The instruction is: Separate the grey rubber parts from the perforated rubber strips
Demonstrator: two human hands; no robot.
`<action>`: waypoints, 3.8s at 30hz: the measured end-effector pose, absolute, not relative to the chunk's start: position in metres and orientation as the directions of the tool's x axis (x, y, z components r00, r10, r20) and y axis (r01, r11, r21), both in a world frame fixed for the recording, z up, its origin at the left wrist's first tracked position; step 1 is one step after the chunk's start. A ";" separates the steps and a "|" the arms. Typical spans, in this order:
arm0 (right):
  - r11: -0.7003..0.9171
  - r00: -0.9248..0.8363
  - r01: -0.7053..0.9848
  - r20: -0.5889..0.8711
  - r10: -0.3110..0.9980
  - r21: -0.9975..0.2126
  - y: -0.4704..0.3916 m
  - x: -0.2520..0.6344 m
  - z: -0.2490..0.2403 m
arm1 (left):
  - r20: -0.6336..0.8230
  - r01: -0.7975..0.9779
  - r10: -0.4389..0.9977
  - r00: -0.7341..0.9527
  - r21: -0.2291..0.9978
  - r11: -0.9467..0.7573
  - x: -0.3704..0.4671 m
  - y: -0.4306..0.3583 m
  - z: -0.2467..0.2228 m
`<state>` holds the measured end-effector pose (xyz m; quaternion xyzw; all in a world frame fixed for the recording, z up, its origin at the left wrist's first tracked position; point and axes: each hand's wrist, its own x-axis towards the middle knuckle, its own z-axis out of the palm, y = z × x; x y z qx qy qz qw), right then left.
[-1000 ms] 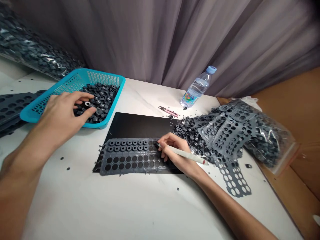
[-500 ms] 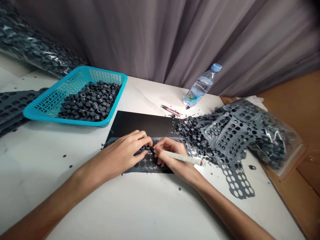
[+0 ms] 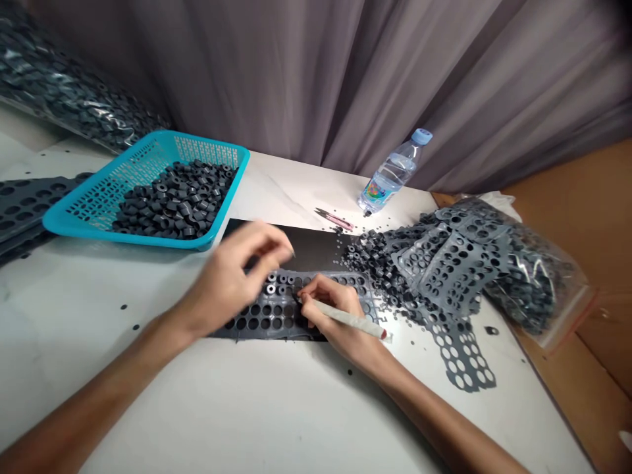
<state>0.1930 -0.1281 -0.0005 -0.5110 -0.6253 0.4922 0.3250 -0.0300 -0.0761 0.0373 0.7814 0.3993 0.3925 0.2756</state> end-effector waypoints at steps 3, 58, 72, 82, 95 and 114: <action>-0.083 -0.254 0.240 -0.145 0.956 -0.967 -0.128 0.195 -0.003 | 0.431 0.361 0.902 0.034 0.836 -0.413 -0.056 -0.063 0.061; 0.047 -0.178 0.253 0.002 0.984 -0.966 -0.118 0.197 -0.008 | 0.577 0.933 0.812 0.087 0.238 -0.269 -0.115 -0.052 0.055; -0.095 -0.280 0.215 -0.154 0.948 -0.972 -0.126 0.191 -0.006 | 0.063 0.603 0.700 0.711 0.457 -0.654 -0.045 -0.081 0.026; -0.088 -0.282 0.198 -0.142 0.949 -0.976 -0.125 0.188 -0.004 | 0.062 0.595 0.666 0.744 0.395 -0.701 -0.041 -0.080 0.027; -0.077 -0.275 0.232 -0.142 0.951 -0.970 -0.126 0.186 -0.003 | 0.100 0.574 0.644 0.759 0.366 -0.733 -0.042 -0.081 0.023; -0.129 -0.255 0.142 -0.162 0.953 -0.982 -0.126 0.187 -0.007 | 0.098 0.557 0.678 0.728 0.493 -0.669 -0.049 -0.075 0.029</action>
